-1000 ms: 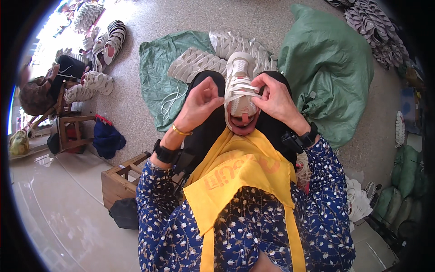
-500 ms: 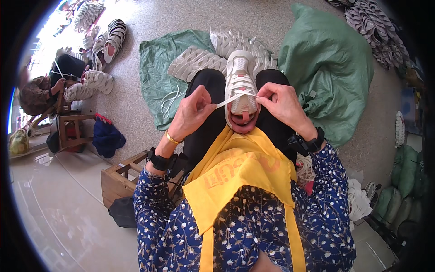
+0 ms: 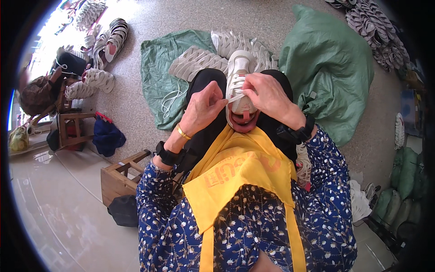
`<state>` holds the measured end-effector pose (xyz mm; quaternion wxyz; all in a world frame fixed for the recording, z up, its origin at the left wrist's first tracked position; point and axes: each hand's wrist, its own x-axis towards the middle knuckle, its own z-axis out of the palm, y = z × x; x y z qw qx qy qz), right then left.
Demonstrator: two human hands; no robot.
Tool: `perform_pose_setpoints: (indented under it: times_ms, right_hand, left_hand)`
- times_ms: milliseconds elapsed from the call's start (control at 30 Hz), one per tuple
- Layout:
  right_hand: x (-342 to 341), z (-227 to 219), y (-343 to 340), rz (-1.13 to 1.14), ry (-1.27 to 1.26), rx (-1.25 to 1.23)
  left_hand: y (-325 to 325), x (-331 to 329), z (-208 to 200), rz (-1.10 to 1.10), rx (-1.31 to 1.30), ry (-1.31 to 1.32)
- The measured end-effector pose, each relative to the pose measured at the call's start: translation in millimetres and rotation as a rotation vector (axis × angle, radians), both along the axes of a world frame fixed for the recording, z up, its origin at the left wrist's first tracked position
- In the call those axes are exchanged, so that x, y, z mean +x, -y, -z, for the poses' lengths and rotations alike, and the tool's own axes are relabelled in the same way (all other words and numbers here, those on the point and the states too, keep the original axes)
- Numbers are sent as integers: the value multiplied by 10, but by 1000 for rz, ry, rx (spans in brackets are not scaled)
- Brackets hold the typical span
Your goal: The person sits on the floor and threads white shoelaces through the eyelets of a white sneaker. They pull the laces tight, cross them over the tongue, and continue threading them up the shoe. The person finishes by tying a knot and a bow on the sneaker.
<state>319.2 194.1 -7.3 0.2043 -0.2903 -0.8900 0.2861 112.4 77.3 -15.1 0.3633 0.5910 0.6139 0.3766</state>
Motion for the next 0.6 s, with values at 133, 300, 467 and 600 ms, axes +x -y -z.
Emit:
perform_pose_setpoints:
  times_ms: [133, 300, 467, 600]
  right_hand:
    - [-65, -54, 57, -43, -1, 49]
    - [-95, -5, -6, -156, 39, 204]
    - [-186, 80, -179, -251, 53, 340]
    - [-142, 86, -183, -262, 1, 433]
  left_hand:
    - [-91, 121, 111, -32, 61, 33]
    - [-149, 175, 169, -47, 51, 45]
    - [-164, 141, 199, -42, 19, 96]
    - [-183, 124, 189, -29, -6, 133]
